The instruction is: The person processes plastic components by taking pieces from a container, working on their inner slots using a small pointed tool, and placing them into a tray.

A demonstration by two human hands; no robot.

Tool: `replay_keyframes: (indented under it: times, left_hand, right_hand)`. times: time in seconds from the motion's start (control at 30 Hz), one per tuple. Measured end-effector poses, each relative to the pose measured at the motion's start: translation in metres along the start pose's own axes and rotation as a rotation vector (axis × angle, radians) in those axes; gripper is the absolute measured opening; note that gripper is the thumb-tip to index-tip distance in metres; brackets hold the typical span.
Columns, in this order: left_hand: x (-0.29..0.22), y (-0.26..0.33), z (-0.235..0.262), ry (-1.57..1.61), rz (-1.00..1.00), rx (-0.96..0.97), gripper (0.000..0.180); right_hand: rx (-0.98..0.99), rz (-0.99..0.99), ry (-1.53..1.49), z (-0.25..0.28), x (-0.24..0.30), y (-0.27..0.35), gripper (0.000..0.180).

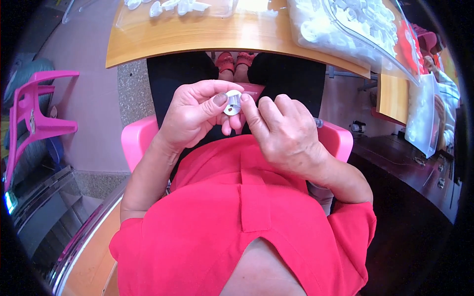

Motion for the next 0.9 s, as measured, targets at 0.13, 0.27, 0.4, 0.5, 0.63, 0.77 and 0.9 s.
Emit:
replay_keyframes:
  times: [0.13,0.27,0.4,0.5,0.63,0.77,0.9]
  left_hand:
    - [0.002,0.001,0.000,0.011,0.016,-0.024,0.036]
    - [0.003,0.001,0.002,0.006,-0.008,-0.004,0.034]
    - [0.006,0.002,0.001,-0.035,-0.003,-0.057,0.031]
    - [0.006,0.003,-0.002,-0.056,0.017,-0.087,0.028]
    - [0.005,0.002,-0.002,-0.105,0.030,-0.113,0.024]
    - [0.003,0.002,-0.004,-0.150,0.032,-0.114,0.023]
    - [0.005,0.002,-0.004,-0.137,0.036,-0.120,0.023]
  right_hand:
    - [0.014,0.066,0.054,0.000,0.001,0.000,0.047]
    - [0.025,0.089,0.103,-0.001,0.003,-0.001,0.045]
    - [0.085,0.125,0.146,-0.004,0.006,-0.004,0.037]
    - [0.130,0.149,0.107,0.000,0.004,-0.009,0.028]
    - [0.195,0.188,-0.021,0.000,0.000,-0.017,0.017]
    - [0.288,0.190,-0.048,0.003,-0.004,-0.021,0.015]
    - [0.321,0.188,-0.060,0.005,-0.004,-0.020,0.015]
Point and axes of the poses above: each hand's wrist, its own y-axis away from the middle knuckle, its own z-axis out of the back of the hand, x = y × z, the point moved 2 cm from there along -y, towards the middle knuckle, and after that the axes turned 13 degrees about -x, right-handed, at the moved point
